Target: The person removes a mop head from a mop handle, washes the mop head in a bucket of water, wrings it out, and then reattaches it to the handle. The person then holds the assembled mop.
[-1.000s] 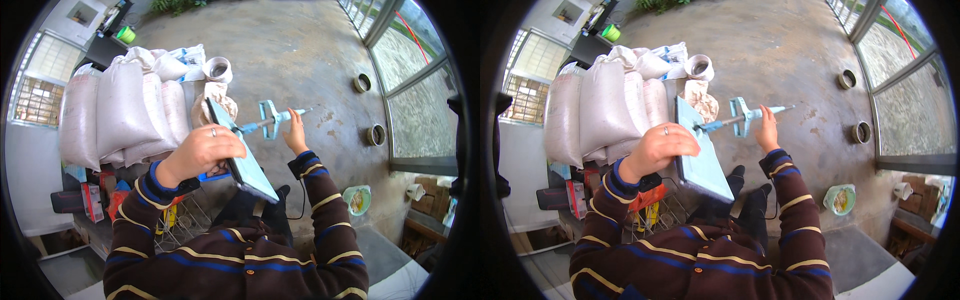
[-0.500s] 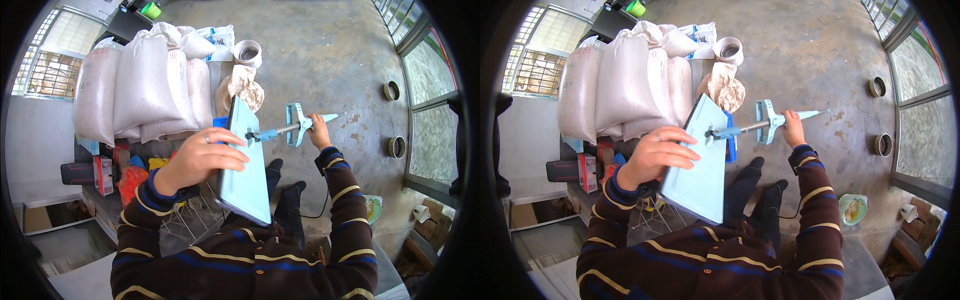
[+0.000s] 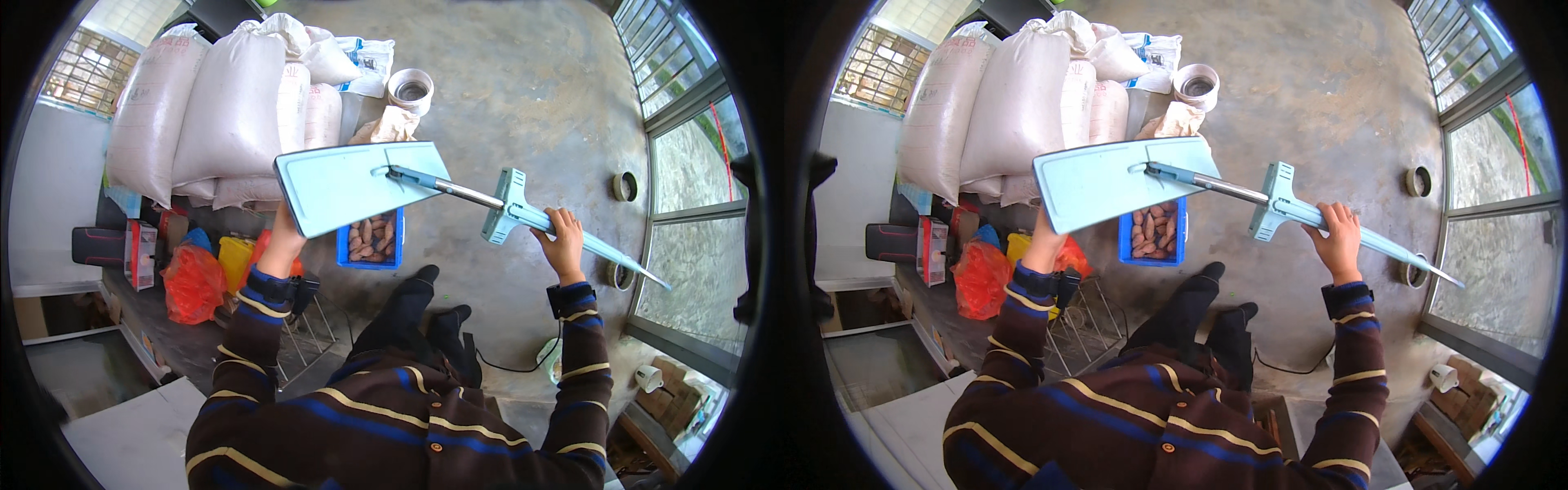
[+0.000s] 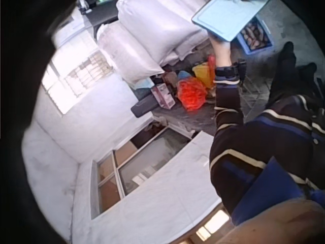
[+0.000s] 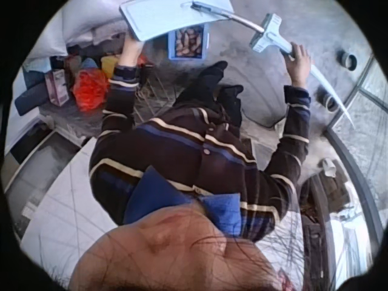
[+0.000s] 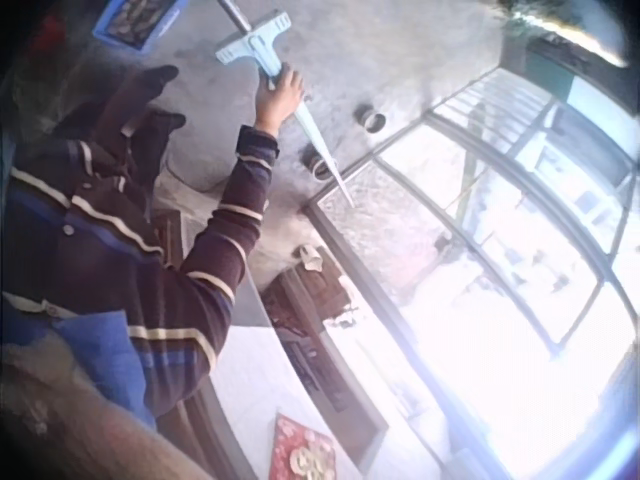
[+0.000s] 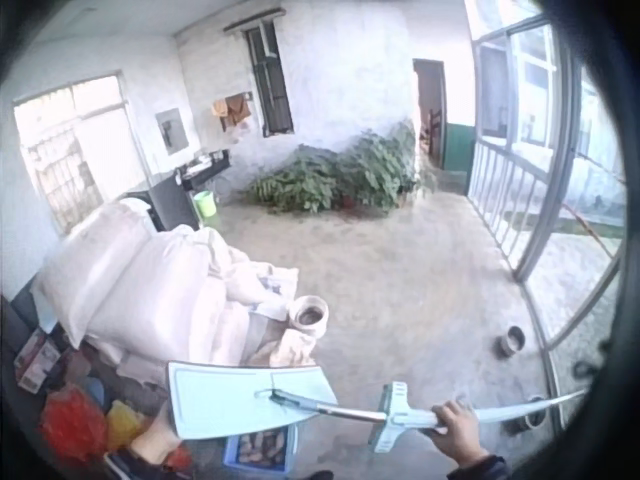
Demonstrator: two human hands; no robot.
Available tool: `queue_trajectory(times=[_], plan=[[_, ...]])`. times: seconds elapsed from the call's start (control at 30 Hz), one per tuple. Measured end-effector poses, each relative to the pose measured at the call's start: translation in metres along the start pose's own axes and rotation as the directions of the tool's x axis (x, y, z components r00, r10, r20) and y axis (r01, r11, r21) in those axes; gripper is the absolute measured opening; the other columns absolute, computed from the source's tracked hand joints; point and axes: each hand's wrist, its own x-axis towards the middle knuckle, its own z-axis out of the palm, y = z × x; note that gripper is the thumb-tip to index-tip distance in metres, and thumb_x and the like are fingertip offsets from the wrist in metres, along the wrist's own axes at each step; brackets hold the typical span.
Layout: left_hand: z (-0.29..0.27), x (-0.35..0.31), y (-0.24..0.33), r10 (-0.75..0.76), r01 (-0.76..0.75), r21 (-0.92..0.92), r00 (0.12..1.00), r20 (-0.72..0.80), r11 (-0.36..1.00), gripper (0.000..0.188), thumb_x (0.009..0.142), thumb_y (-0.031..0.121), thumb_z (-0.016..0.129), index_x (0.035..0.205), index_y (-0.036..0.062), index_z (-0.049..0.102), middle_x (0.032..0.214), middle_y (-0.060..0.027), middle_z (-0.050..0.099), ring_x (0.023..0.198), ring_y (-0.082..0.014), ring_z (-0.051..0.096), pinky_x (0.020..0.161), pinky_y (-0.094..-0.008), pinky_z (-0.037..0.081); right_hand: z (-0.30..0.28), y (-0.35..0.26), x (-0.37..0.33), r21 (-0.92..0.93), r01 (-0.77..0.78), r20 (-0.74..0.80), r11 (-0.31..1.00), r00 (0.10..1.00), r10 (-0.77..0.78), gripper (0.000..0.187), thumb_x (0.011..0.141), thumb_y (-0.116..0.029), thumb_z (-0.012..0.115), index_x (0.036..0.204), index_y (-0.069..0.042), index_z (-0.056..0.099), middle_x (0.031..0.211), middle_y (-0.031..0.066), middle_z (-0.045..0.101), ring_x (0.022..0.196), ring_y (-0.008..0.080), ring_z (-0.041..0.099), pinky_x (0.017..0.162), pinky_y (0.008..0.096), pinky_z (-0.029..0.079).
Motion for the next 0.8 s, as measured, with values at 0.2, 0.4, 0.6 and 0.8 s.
queue_trajectory(times=[0.2, 0.4, 0.6, 0.8], plan=[[0.062, -0.047, -0.067, -0.484, 0.488, 0.015, 0.860, 0.161, 0.873, 0.040, 0.099, 0.017, 0.054, 0.137, 0.0028, 0.049, 0.130, -0.0103, 0.059, 0.115, -0.0201, 0.059, 0.094, -0.0334, 0.050, -0.024, -0.036, -0.016, -0.149, -0.074, -0.123, 0.986, 0.991, 0.055, 0.040, 0.065, -0.023, 0.084, 0.099, -0.013, 0.065, 0.085, 0.0034, 0.059, 0.087, 0.0270, 0.057, 0.073, 0.0398, 0.041], [0.174, -0.038, -0.083, -0.366, 0.391, -0.025, 0.882, 0.297, 0.920, 0.052, 0.099, 0.035, 0.055, 0.139, 0.0035, 0.044, 0.134, -0.0109, 0.055, 0.124, -0.0189, 0.052, 0.100, -0.0308, 0.043, -0.041, -0.081, -0.026, -0.172, -0.099, -0.209, 0.980, 0.976, 0.062, 0.039, 0.066, -0.022, 0.083, 0.101, -0.014, 0.067, 0.086, 0.0035, 0.061, 0.086, 0.0260, 0.059, 0.074, 0.0398, 0.042], [0.226, -0.005, -0.052, -0.336, 0.392, -0.241, 0.910, 0.244, 0.888, 0.044, 0.097, 0.054, 0.050, 0.122, 0.0179, 0.055, 0.112, 0.0056, 0.059, 0.103, -0.0081, 0.053, 0.078, -0.0267, 0.038, -0.063, -0.112, -0.029, -0.198, -0.124, -0.194, 0.972, 0.977, 0.085, 0.038, 0.065, -0.022, 0.083, 0.099, -0.015, 0.068, 0.082, 0.0027, 0.059, 0.084, 0.0255, 0.058, 0.072, 0.0391, 0.041], [0.226, -0.001, -0.058, -0.486, 0.550, -0.373, 0.835, 0.258, 0.747, 0.035, 0.089, 0.056, 0.063, 0.100, 0.0226, 0.059, 0.095, 0.0073, 0.063, 0.090, -0.0110, 0.057, 0.067, -0.0356, 0.038, -0.088, -0.123, -0.042, -0.273, -0.124, -0.089, 0.954, 0.991, 0.103, 0.048, 0.068, -0.015, 0.080, 0.113, -0.014, 0.063, 0.099, 0.0048, 0.061, 0.100, 0.0248, 0.058, 0.097, 0.0420, 0.039]])
